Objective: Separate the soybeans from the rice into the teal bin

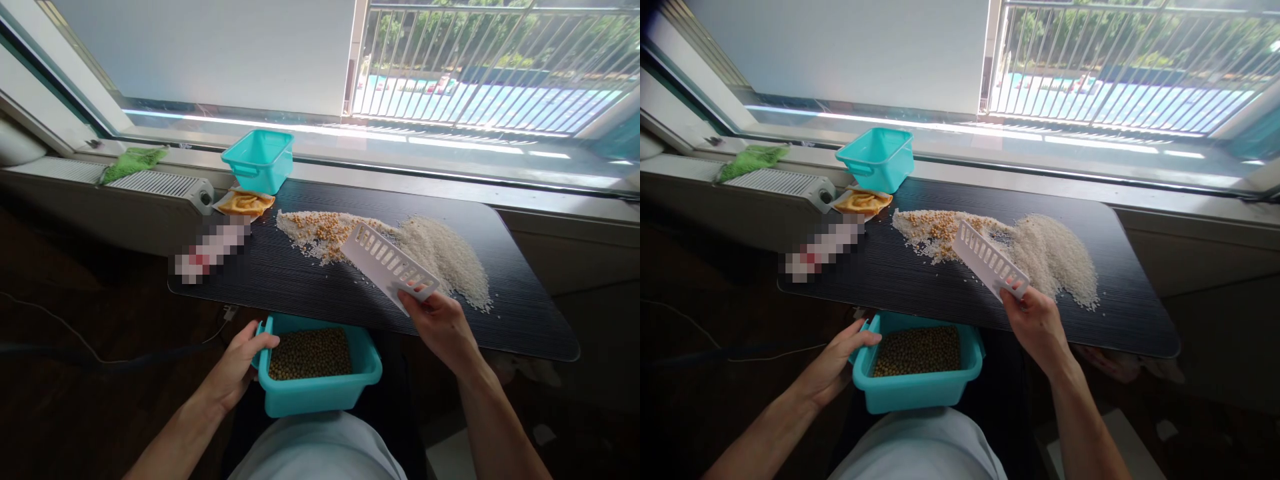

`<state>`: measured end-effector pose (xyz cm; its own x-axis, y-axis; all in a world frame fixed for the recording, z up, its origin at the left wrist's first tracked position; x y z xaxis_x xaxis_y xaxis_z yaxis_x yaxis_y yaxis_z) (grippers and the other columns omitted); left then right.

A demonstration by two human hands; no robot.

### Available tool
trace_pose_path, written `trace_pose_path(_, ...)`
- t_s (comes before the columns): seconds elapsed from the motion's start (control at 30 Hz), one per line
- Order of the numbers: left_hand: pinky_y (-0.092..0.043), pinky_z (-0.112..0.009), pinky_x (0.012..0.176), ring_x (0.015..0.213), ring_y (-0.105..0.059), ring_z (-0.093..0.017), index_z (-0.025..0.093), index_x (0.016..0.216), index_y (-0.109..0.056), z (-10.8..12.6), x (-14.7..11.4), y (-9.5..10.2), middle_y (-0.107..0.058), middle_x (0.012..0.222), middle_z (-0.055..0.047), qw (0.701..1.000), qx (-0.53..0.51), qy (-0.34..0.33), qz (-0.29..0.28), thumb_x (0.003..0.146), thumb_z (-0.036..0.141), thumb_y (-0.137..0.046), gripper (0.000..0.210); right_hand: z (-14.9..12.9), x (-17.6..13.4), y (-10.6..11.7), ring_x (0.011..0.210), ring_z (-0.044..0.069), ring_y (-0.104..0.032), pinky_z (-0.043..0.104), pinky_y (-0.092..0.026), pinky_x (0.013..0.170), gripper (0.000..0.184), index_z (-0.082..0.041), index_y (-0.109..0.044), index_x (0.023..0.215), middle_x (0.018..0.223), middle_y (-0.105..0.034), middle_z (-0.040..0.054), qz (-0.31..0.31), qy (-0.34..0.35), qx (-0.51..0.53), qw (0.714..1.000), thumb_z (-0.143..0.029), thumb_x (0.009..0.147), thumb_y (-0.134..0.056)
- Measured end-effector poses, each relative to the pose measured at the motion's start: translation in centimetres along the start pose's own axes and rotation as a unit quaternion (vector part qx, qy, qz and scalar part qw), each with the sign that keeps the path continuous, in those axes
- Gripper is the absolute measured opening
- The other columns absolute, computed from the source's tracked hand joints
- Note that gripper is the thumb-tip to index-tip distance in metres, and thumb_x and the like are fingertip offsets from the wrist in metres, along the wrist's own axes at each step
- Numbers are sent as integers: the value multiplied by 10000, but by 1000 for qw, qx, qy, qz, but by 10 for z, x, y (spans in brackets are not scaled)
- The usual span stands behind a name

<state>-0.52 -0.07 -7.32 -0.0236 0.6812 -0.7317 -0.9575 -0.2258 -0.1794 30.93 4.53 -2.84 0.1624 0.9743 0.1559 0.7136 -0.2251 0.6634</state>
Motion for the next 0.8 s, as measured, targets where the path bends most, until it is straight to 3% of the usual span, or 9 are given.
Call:
trace_pose_path(0.23,-507,-241,639,649,-602,-137,203,903,-579,2,-2,-2,-657,751,29,1000,3,0,5,559,241,-782,401,-2,-8,7,683,230,-711,286,-527,611,264,-181,-769,787,744,-767,29,-32,55,-17,998,-349,842,-573)
trace_pose_path(0.4,-497,-231,611,663,-620,-143,193,955,-599,2,-2,-3,-679,767,15,1000,6,-2,6,559,238,-781,438,-3,-10,9,760,241,-727,298,-547,682,267,-184,-782,880,828,-783,31,-35,50,-1,998,-343,852,-569)
trace_pose_path(0.63,-494,-244,616,544,-562,-108,209,908,-579,-1,0,-1,-634,675,53,1000,11,-3,-1,572,257,-777,392,4,-1,-1,731,246,-721,298,-546,621,280,-175,-777,827,789,-777,37,-49,47,-12,998,-349,863,-560)
trace_pose_path(0.8,-495,-243,636,570,-572,-109,207,872,-570,-1,0,0,-634,694,47,1000,15,-6,-14,586,262,-775,356,-1,-9,12,861,254,-735,327,-574,773,246,-207,-781,944,945,-789,42,-61,92,21,994,-328,868,-580)
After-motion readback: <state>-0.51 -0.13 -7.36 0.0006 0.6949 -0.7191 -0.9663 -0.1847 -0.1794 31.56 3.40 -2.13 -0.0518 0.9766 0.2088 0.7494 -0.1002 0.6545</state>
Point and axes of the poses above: each hand's wrist, its own x-axis towards the middle knuckle, its own y-axis out of the back of the hand, z = x × y, the point moved 2 cm from there along x, towards the middle knuckle
